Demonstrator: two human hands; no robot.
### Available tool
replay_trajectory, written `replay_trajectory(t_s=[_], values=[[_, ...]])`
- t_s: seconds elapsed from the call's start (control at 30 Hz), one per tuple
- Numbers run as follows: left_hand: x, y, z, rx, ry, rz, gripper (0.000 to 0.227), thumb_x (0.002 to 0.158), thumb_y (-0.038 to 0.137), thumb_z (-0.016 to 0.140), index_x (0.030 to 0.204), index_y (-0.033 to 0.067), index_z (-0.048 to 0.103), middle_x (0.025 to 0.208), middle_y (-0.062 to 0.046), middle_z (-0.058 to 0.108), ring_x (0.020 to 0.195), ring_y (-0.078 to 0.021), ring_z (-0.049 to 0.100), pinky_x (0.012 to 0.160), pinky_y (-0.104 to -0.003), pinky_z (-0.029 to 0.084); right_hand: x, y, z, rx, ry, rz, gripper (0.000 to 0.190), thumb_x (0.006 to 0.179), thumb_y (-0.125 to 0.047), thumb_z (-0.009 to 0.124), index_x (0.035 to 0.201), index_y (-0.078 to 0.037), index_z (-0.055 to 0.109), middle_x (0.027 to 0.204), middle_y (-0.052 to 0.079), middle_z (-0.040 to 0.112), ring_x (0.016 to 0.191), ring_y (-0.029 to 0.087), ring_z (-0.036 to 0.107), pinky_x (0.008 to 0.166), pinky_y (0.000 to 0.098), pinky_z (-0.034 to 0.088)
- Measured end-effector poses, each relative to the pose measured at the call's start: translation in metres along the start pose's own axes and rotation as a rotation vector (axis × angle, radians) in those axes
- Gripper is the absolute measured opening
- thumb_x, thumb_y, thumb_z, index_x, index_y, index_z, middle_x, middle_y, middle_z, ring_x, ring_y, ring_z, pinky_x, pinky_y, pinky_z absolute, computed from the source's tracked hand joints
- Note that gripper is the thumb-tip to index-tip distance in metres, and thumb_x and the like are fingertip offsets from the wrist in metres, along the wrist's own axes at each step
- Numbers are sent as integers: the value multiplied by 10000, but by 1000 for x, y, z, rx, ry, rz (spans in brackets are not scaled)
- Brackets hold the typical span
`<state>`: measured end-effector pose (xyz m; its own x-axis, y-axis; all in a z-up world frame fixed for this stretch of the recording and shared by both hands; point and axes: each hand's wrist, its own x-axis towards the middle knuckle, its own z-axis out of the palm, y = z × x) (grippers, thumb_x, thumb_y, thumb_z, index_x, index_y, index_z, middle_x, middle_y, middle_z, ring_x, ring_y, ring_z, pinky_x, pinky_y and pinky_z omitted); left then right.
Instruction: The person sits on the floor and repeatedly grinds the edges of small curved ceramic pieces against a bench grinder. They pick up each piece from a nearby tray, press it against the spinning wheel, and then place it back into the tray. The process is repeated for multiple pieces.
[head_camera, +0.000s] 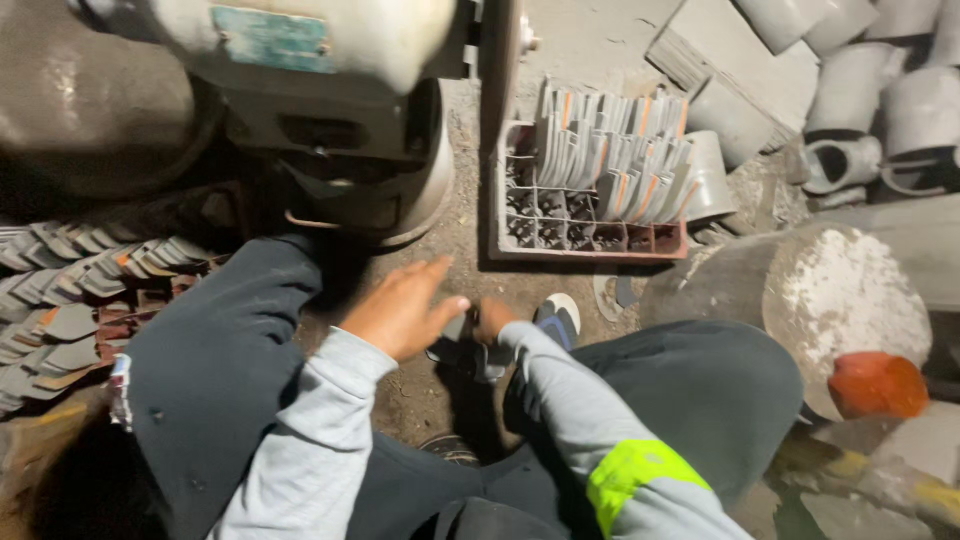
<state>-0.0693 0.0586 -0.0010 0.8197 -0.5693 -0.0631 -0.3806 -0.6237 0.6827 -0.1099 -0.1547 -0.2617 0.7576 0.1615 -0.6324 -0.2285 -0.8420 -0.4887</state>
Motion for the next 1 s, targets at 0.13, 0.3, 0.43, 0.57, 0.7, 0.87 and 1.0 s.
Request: replay_trajectory(t_s=[0.13,0.3,0.43,0.57,0.7,0.87,1.0], values=[[-1,3,3,1,-163,-175,648,896,368,689,1406,8,513,1276,-247,617,1159,-446,593,979,-498,481,-2,7,74,-61,85,72,502,699,-180,778,1169,-64,646,1137,244,656,1069,439,621,923,505,512],[-4,3,-2,-57,-174,-183,643,889,358,702,1395,2,524,1201,-248,638,1116,-447,607,955,-494,497,-26,2,107,-198,244,128,589,835,-275,721,1348,-60,527,1412,263,482,1302,492,422,1051,556,382],[-2,9,-3,-33,-139,-161,625,892,341,703,1376,-18,536,1168,-250,638,1087,-452,612,942,-499,493,-28,-7,99,-118,265,264,467,916,-321,614,1314,-88,539,1376,212,507,1326,426,432,1062,593,366],[0,15,-1,-46,-157,-185,623,886,326,709,1374,-22,536,1166,-243,639,1104,-440,610,939,-490,496,-25,-7,99,-182,212,306,481,918,-343,632,1301,-69,533,1370,192,526,1330,397,454,1074,579,374],[4,18,3,-26,-200,-197,622,893,324,710,1383,-15,530,1182,-244,636,1115,-436,610,951,-488,498,-18,4,105,-135,205,309,462,914,-323,629,1305,-89,549,1351,170,554,1325,394,465,1088,550,387],[7,13,9,-33,-254,-238,622,894,339,709,1396,20,526,1243,-233,630,1159,-435,596,985,-483,489,-17,11,110,-101,155,330,440,931,-258,621,1343,-123,549,1364,183,539,1303,407,480,1065,559,404],[15,3,11,6,-227,-235,626,888,343,700,1402,30,525,1329,-227,605,1207,-428,581,1016,-476,477,-14,1,104,-142,247,321,463,942,-174,609,1396,-131,525,1367,204,522,1270,419,505,1016,584,430]])
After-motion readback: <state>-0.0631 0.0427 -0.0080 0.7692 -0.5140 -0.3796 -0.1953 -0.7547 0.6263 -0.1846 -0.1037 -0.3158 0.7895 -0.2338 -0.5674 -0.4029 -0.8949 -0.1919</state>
